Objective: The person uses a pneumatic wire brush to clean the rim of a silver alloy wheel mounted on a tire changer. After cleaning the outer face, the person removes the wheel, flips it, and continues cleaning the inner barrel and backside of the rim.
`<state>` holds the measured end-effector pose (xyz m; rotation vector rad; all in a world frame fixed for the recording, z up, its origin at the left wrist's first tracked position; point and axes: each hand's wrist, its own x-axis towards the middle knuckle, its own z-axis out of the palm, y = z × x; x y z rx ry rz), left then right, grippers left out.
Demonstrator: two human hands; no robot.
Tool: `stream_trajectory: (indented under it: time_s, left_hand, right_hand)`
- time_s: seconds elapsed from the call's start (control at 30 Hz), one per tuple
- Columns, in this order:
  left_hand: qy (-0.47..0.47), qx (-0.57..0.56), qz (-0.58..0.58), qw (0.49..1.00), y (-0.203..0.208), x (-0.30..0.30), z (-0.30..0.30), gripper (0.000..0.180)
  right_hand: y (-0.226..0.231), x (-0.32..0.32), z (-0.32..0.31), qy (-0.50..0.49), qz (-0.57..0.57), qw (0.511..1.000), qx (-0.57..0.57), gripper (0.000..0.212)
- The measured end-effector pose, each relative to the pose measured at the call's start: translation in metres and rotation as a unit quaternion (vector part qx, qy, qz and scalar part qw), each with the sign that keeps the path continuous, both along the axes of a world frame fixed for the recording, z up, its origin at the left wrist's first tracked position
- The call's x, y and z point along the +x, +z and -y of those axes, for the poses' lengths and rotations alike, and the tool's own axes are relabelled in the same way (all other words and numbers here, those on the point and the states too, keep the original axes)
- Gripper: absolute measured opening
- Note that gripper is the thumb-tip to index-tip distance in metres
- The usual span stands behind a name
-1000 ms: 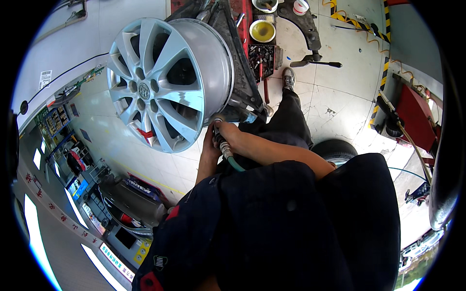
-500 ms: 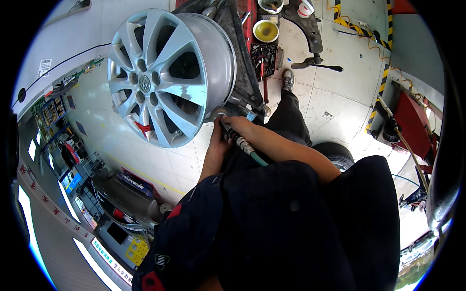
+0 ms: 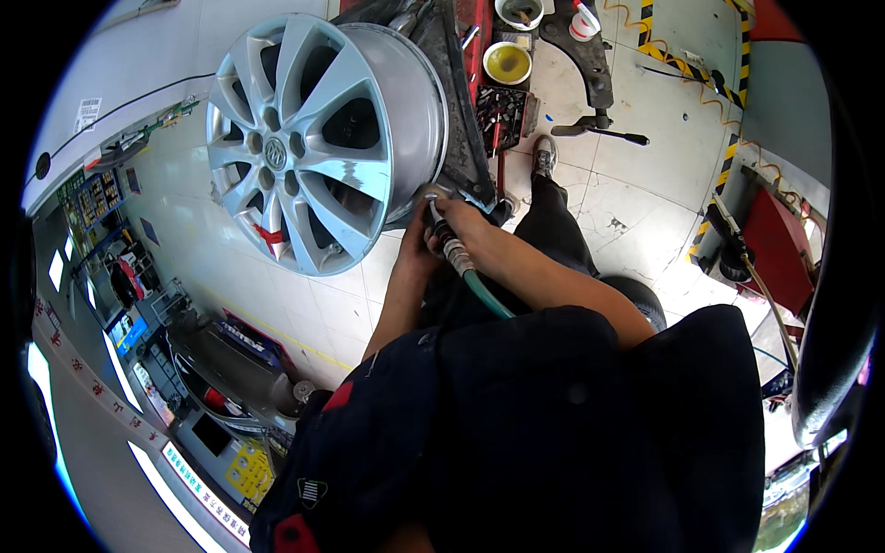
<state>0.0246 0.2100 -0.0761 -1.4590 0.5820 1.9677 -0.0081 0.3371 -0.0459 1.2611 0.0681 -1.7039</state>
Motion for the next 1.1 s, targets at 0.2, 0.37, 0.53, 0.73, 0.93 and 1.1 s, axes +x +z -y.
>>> stream_trajectory:
  time_s: [0.2, 0.37, 0.53, 0.73, 0.93, 1.1]
  left_hand:
    - [0.031, 0.046, -0.02, 0.998, 0.009, -0.001, 0.003, 0.034]
    - [0.018, -0.014, -0.009, 1.0, 0.008, 0.012, 0.018, 0.035]
    - [0.026, 0.092, -0.041, 0.995, 0.001, -0.006, -0.006, 0.033]
    - [0.078, 0.026, -0.026, 0.996, 0.003, 0.018, 0.05, 0.033]
    - [0.085, 0.04, -0.051, 0.994, 0.011, 0.006, 0.047, 0.032]
    - [0.093, 0.042, -0.054, 0.993, 0.014, 0.015, 0.05, 0.032]
  right_hand:
    - [0.005, -0.005, 0.005, 0.026, -0.015, 0.999, 0.016, 0.02]
    - [0.005, 0.001, 0.019, 0.056, -0.024, 0.998, -0.011, 0.021]
    - [0.003, -0.012, -0.007, 0.023, -0.01, 0.999, 0.033, 0.02]
    - [0.025, -0.006, 0.05, 0.05, -0.021, 0.996, 0.064, 0.021]
    - [0.047, -0.016, 0.051, 0.005, 0.039, 0.987, 0.153, 0.022]
    - [0.047, -0.019, 0.057, -0.002, 0.054, 0.99, 0.128, 0.023]
